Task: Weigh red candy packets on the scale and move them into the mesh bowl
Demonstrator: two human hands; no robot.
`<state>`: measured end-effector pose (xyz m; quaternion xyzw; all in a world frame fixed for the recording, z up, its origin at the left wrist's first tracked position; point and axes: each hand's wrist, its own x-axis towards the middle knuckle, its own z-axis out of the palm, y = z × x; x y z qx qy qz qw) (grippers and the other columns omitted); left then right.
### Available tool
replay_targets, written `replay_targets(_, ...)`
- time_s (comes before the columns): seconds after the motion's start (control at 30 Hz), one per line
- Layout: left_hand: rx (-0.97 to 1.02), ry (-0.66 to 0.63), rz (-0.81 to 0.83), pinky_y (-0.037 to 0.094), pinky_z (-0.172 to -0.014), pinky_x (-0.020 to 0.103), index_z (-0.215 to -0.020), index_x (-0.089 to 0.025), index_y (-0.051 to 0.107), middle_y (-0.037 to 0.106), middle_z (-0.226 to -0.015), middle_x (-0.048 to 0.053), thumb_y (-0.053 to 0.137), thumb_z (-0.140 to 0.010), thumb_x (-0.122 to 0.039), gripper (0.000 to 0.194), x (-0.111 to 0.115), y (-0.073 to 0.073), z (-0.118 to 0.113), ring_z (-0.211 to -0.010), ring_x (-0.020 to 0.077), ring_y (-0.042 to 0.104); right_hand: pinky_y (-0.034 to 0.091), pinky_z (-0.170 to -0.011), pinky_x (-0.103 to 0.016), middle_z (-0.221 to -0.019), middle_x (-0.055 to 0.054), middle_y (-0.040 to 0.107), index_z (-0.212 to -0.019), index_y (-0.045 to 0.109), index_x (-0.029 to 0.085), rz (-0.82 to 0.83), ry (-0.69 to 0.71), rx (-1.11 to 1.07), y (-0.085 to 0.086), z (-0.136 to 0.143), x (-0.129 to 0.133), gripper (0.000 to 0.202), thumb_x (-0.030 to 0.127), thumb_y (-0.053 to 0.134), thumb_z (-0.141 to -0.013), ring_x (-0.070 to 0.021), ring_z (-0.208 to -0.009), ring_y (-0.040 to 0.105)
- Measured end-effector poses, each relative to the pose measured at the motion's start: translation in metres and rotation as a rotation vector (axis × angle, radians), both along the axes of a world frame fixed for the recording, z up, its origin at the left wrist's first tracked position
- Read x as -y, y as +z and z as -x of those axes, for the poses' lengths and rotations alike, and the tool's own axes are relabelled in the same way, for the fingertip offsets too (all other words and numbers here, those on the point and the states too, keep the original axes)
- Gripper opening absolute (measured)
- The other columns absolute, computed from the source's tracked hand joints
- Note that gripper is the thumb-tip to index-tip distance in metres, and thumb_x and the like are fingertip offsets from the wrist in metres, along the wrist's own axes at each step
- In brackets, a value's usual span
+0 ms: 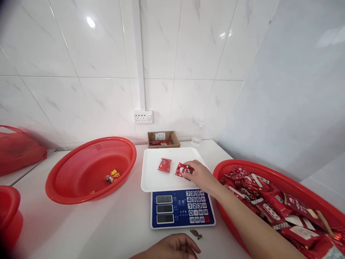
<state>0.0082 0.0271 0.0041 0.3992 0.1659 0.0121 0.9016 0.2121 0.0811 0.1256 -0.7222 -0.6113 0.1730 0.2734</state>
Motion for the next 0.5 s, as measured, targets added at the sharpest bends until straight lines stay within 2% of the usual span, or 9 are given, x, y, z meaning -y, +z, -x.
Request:
replay_targets(0.1,-0.011,0.001,-0.012,0.036,-0.093,0.043,-0.091,-0.017,0.061,0.065,-0.082,0.006,0.084,-0.049,-0.039,0.052,0.000,0.002,0.001,-0.075,0.0156,0.061,0.045,-0.086,-0.032,-0.102,-0.007,0.065,-0.113,0.055,0.021,-0.054,-0.141,-0.104,0.003,-0.008,0.000,0.041,0.043,0.045,-0.080,-0.0205,-0.093,0.061)
replay_targets(0.17,-0.011,-0.004,-0.029,0.035,-0.094,0.044,-0.091,-0.018,0.061,0.065,-0.083,0.006,0.084,-0.050,-0.038,0.051,-0.001,0.004,0.001,-0.075,0.0155,0.061,0.045,-0.088,-0.032,-0.111,-0.009,0.062,-0.116,0.054,0.018,-0.030,-0.178,-0.051,0.006,-0.017,0.003,0.044,0.042,0.044,-0.081,-0.0215,-0.100,0.059)
replay_targets(0.27,-0.013,-0.008,-0.028,0.033,-0.096,0.046,-0.092,-0.017,0.062,0.065,-0.085,0.007,0.084,-0.051,-0.037,0.051,-0.002,0.004,0.002,-0.076,0.0152,0.061,0.042,-0.092,-0.034,-0.122,-0.012,0.057,-0.119,0.055,0.017,0.118,-0.108,0.122,0.009,-0.029,0.010,0.046,0.037,0.052,-0.077,-0.0246,-0.109,0.055)
replay_targets(0.37,-0.014,-0.010,-0.032,0.033,-0.097,0.046,-0.093,-0.017,0.063,0.065,-0.086,0.007,0.084,-0.051,-0.037,0.050,-0.003,0.002,0.001,-0.076,0.0146,0.060,0.041,-0.094,-0.035,-0.121,-0.012,0.058,-0.119,0.057,0.018,0.241,-0.079,0.250,0.008,-0.030,0.014,0.044,0.024,0.054,-0.075,-0.0255,-0.107,0.057)
replay_targets(0.5,-0.017,-0.018,-0.050,0.033,-0.097,0.046,-0.093,-0.016,0.063,0.065,-0.086,0.007,0.083,-0.051,-0.038,0.051,-0.004,-0.002,-0.001,-0.076,0.0145,0.060,0.043,-0.093,-0.032,-0.126,-0.010,0.055,-0.121,0.055,0.018,0.214,-0.059,0.175,0.007,-0.015,0.011,0.046,0.020,0.050,-0.075,-0.0224,-0.105,0.058)
